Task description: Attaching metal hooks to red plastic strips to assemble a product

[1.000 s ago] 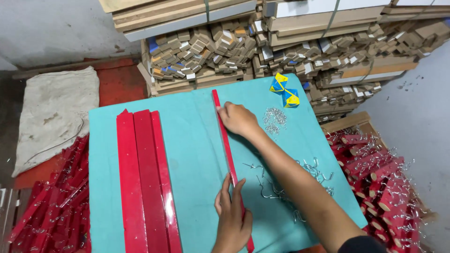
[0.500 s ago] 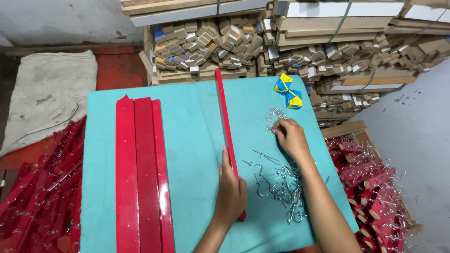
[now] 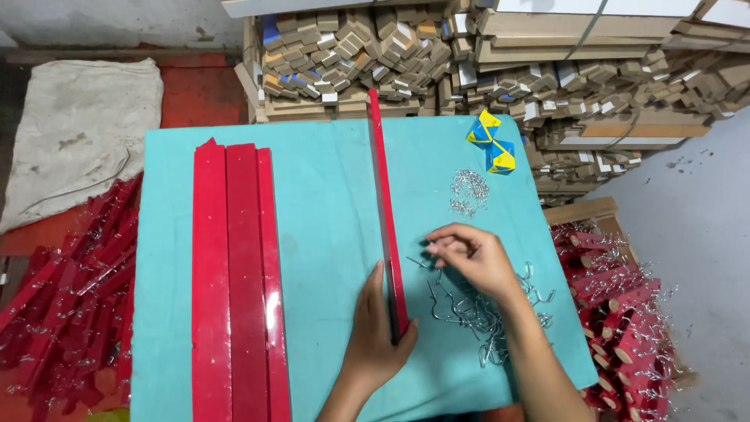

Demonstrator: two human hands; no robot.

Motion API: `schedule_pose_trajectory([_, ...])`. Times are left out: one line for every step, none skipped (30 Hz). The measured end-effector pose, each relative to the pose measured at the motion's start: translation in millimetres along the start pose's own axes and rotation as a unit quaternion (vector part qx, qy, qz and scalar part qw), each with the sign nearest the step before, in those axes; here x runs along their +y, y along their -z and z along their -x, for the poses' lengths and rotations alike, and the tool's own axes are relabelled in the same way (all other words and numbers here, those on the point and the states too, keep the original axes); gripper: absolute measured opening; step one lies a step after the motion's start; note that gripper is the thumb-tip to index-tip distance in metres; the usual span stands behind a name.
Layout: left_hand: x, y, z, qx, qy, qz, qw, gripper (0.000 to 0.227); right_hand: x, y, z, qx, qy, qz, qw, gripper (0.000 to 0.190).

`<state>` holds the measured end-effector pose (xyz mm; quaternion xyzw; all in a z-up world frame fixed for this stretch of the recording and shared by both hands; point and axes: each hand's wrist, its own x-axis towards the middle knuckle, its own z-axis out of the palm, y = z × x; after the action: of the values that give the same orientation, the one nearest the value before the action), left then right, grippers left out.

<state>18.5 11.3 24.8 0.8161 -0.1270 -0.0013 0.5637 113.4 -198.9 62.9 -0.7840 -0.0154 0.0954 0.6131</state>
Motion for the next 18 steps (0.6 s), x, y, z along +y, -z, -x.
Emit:
schedule_pose_trajectory([1,1,3,0.000,0.004,0.001,1.000,0.091,-2,-10,8,-0.002,-0.003,0.000,1.000,0.023])
schedule_pose_trajectory([1,2,5,-0.011,-0.004,-0.021,1.000,0.090,-4,-19,15,-0.011,-0.020,-0.037,0.999,0.018])
schedule_pose_trajectory([1,3,7,-0.022,-0.012,-0.042,0.999,0.088,-6,-28,22,-0.021,-0.037,-0.074,0.996,0.018])
schedule_pose_trajectory([-1,1,6,-0.023,-0.011,-0.042,0.999,0.088,-6,-33,25,-0.021,-0.038,-0.074,0.996,0.018])
schedule_pose_trajectory([-4,-1,5,-0.029,-0.029,-0.080,0.996,0.087,-6,-37,29,-0.017,-0.022,-0.028,0.999,0.011])
schedule_pose_trajectory([-6,-3,5,-0.037,-0.047,-0.118,0.991,0.087,-6,-41,34,-0.012,-0.006,0.017,1.000,0.005])
schedule_pose_trajectory([-7,-5,7,-0.039,-0.045,-0.117,0.991,0.087,-6,-43,36,-0.011,-0.009,0.017,1.000,0.005])
schedule_pose_trajectory([-8,-6,6,-0.034,-0.052,-0.142,0.988,0.087,-5,-44,36,-0.016,0.035,0.036,0.999,0.005])
schedule_pose_trajectory([-8,-8,6,-0.029,-0.059,-0.166,0.984,0.087,-6,-45,37,-0.021,0.078,0.054,0.995,0.012])
schedule_pose_trajectory([-10,-8,6,-0.029,-0.059,-0.167,0.984,0.087,-8,-46,37,-0.021,0.079,0.054,0.995,0.012])
schedule_pose_trajectory([-11,-8,5,-0.025,-0.065,-0.173,0.983,0.087,-10,-48,38,-0.013,0.099,0.089,0.991,0.012])
schedule_pose_trajectory([-11,-9,8,-0.022,-0.070,-0.177,0.981,0.087,-12,-49,41,-0.006,0.117,0.124,0.985,0.011])
schedule_pose_trajectory([-13,-10,9,-0.024,-0.068,-0.176,0.982,0.087,-9,-52,41,-0.006,0.115,0.124,0.986,0.011])
schedule_pose_trajectory([-14,-12,9,-0.014,-0.078,-0.192,0.978,0.086,-7,-54,42,0.009,0.102,0.108,0.989,0.012])
schedule_pose_trajectory([-15,-13,9,-0.004,-0.087,-0.207,0.974,0.086,-4,-56,42,0.024,0.089,0.093,0.991,0.012])
schedule_pose_trajectory([-15,-13,9,-0.003,-0.087,-0.207,0.974,0.086,-6,-58,43,0.024,0.089,0.093,0.991,0.012])
schedule_pose_trajectory([-15,-14,9,0.000,-0.089,-0.203,0.975,0.085,-7,-60,44,0.038,0.110,0.122,0.986,0.009])
schedule_pose_trajectory([-15,-14,9,0.004,-0.090,-0.199,0.976,0.085,-9,-62,46,0.050,0.132,0.150,0.978,0.006])
